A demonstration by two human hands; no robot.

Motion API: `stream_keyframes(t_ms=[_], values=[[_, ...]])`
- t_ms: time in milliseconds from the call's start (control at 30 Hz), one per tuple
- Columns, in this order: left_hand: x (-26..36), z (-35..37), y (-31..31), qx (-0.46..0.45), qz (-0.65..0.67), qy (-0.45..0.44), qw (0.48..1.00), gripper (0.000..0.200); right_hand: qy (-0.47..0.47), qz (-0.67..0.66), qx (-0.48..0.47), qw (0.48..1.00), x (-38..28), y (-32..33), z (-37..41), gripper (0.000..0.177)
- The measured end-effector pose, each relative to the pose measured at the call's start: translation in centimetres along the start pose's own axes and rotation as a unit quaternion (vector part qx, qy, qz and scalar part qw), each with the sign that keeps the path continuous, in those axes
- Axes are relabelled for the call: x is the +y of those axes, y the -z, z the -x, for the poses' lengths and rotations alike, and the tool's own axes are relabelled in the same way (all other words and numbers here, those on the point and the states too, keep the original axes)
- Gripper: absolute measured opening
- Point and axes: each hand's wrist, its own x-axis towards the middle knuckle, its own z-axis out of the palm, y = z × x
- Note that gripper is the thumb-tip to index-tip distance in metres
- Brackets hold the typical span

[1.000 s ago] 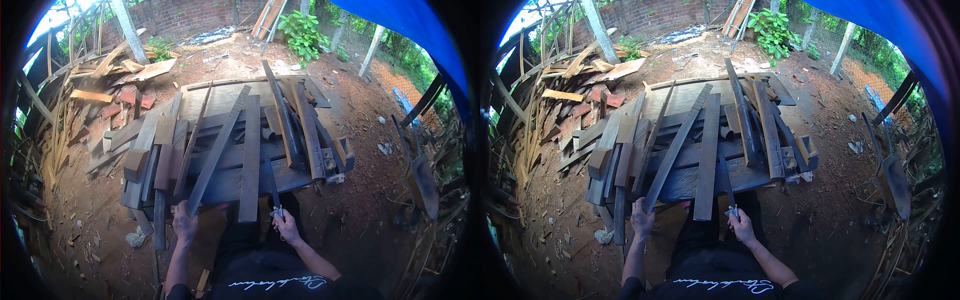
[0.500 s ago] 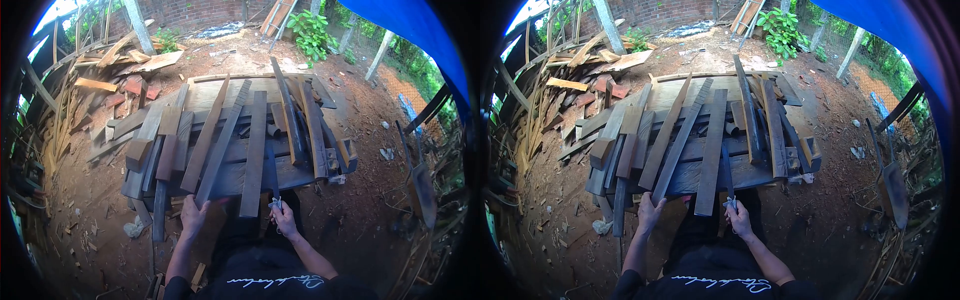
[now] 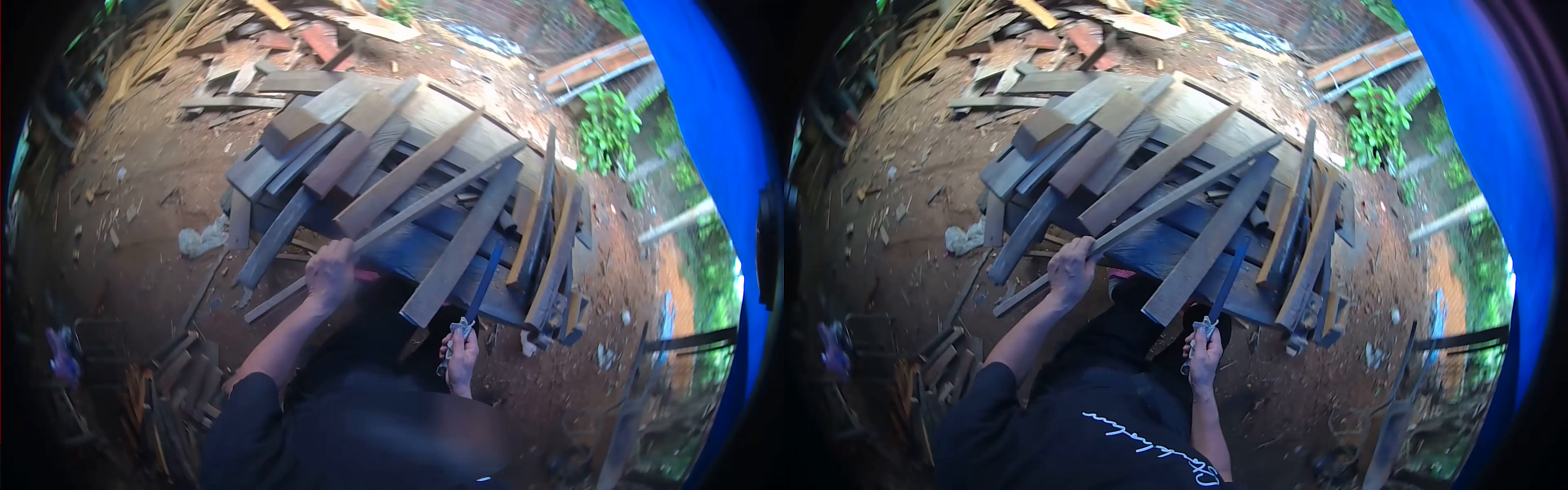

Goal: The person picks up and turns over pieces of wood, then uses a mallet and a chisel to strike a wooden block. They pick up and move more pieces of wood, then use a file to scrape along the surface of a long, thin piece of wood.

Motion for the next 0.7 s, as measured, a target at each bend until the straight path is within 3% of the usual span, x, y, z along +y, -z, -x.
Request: stream_keyframes(t_ms=[100,200,300,633,700], values=[[-0.1,-0.2,0.2,-0.022,0.025,0.019,0.999,0.020,0.003,0.013,-0.008,1.000,0.1,-0.1,-0.3,0.017],[-0.7,-0.2,0.1,-0.124,0.160,0.172,0.964,0.034,0.012,0.027,-0.008,1.000,0.0,-0.4,-0.4,0.017],[-1.1,0.3,-0.1,-0.162,0.147,0.196,0.956,0.037,0.021,0.032,-0.001,0.999,-0.3,-0.9,-0.6,0.018],[0.0,-0.5,-0.6,-0.168,0.145,0.136,0.966,0.039,-0.004,0.050,-0.019,0.999,0.3,-2.4,-0.1,0.018],[-0.2,-0.7,-0.8,-0.184,0.155,0.161,0.957,0.041,-0.007,0.051,-0.012,0.999,0.3,-2.4,-0.1,0.016]])
